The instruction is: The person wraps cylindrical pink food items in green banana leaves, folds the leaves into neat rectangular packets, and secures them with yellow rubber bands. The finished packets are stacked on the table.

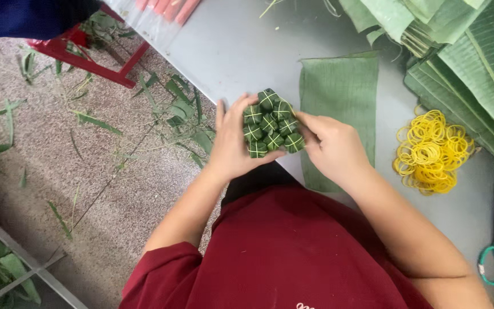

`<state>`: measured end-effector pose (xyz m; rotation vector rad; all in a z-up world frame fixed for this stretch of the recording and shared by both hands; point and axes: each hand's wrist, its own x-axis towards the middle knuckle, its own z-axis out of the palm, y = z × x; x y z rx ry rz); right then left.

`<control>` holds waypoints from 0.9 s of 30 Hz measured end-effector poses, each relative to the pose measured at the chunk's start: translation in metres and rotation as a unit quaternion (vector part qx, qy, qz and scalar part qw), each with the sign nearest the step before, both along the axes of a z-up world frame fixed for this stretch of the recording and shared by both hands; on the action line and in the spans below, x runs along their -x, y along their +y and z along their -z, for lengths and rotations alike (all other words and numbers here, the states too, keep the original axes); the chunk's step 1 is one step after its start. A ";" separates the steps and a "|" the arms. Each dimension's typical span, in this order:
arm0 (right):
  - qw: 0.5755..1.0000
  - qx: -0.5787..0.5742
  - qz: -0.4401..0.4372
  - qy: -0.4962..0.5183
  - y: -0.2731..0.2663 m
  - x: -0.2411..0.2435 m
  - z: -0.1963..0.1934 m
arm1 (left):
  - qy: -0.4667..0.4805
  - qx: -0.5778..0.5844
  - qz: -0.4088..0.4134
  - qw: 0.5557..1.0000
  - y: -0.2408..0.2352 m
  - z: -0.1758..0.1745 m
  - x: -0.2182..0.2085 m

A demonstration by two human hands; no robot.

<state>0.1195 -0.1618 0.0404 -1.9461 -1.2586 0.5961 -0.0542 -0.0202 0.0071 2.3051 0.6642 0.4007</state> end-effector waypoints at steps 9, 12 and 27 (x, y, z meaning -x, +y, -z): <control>0.992 -0.007 0.049 0.113 -0.035 -0.020 0.002 | -0.133 0.042 0.047 0.989 0.099 0.013 -0.050; 0.995 -0.015 0.027 0.090 -0.039 -0.019 -0.003 | -0.097 -0.056 0.215 0.970 0.114 0.016 -0.111; 0.996 -0.027 0.075 0.045 -0.038 -0.066 -0.011 | 0.156 -0.221 -0.014 0.963 0.134 0.034 -0.057</control>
